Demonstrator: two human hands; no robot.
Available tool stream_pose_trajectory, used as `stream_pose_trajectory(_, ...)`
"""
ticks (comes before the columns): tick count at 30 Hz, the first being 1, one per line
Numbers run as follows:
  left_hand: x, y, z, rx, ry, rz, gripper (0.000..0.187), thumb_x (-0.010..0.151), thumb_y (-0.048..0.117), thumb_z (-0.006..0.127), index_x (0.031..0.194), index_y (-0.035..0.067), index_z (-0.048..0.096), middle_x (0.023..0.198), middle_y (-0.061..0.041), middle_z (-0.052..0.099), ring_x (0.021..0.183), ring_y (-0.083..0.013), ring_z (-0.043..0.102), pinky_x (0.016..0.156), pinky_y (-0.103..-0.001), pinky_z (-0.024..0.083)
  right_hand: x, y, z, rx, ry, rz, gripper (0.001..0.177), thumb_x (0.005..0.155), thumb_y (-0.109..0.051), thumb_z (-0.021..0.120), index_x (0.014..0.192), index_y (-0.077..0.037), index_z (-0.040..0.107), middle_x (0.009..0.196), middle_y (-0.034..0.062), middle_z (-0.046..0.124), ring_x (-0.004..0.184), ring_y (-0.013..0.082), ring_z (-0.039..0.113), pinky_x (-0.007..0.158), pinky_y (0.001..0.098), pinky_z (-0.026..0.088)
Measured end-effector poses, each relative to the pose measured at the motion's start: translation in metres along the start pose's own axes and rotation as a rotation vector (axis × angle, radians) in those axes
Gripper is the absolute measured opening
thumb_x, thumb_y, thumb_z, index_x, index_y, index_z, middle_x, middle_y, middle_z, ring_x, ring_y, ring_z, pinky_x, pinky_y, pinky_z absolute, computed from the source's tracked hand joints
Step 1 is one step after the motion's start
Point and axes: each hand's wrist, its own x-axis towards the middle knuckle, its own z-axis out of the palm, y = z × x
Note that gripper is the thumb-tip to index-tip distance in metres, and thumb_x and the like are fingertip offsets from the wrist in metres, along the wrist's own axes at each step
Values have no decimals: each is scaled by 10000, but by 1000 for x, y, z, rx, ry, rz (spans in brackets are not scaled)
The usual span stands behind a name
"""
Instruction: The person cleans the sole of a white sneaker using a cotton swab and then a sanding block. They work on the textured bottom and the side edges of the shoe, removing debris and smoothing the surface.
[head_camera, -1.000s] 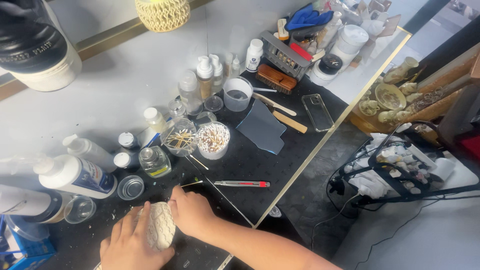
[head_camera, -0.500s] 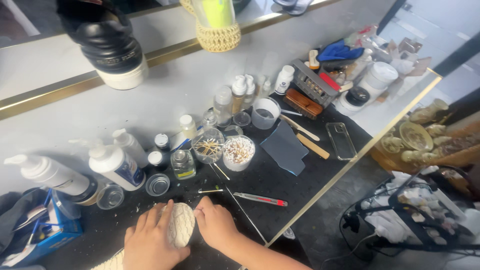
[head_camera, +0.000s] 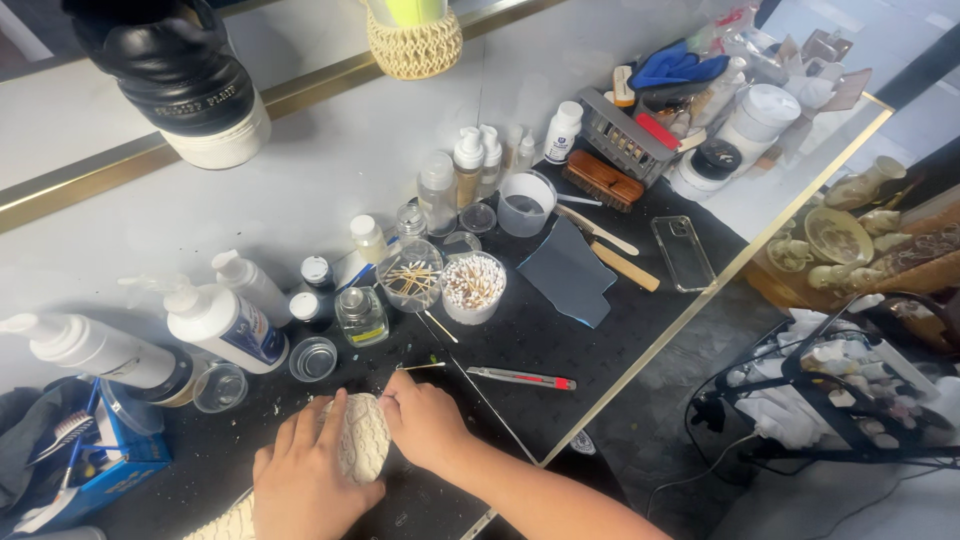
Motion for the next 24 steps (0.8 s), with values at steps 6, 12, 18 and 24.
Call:
stream_pose_trajectory(6,-5,-2,-5,-81,45,29,1183,400,337,921,1496,242,486,1490,9,506,1310,-194,484,973,-436,424,2,0,7,-23,33,-26,147,961,-209,612,966,-62,608,794,140,724,766,377,701,685,501,530)
stream_pose_trajectory(12,-9,1,-10,-111,86,13,1142,427,313,900,1487,187,495,1488,-24,503,1327,-220,464,961,-425,408,3,2,7,-82,-8,-14,141,959,-210,605,993,-74,587,782,153,725,760,382,701,681,512,524)
stream_pose_trajectory(18,-11,0,-16,-128,21,0,1176,434,317,899,1519,195,461,1508,-38,481,1340,-218,442,972,-414,402,0,3,12,-88,41,-40,156,969,-230,591,1003,-78,578,771,166,719,763,404,695,676,529,518)
stream_pose_trajectory(24,-14,2,-12,-106,67,15,1167,434,320,902,1511,191,469,1503,-45,488,1329,-230,448,965,-420,402,15,2,14,-95,30,-7,157,989,-231,589,987,-74,588,773,176,718,774,404,694,702,527,518)
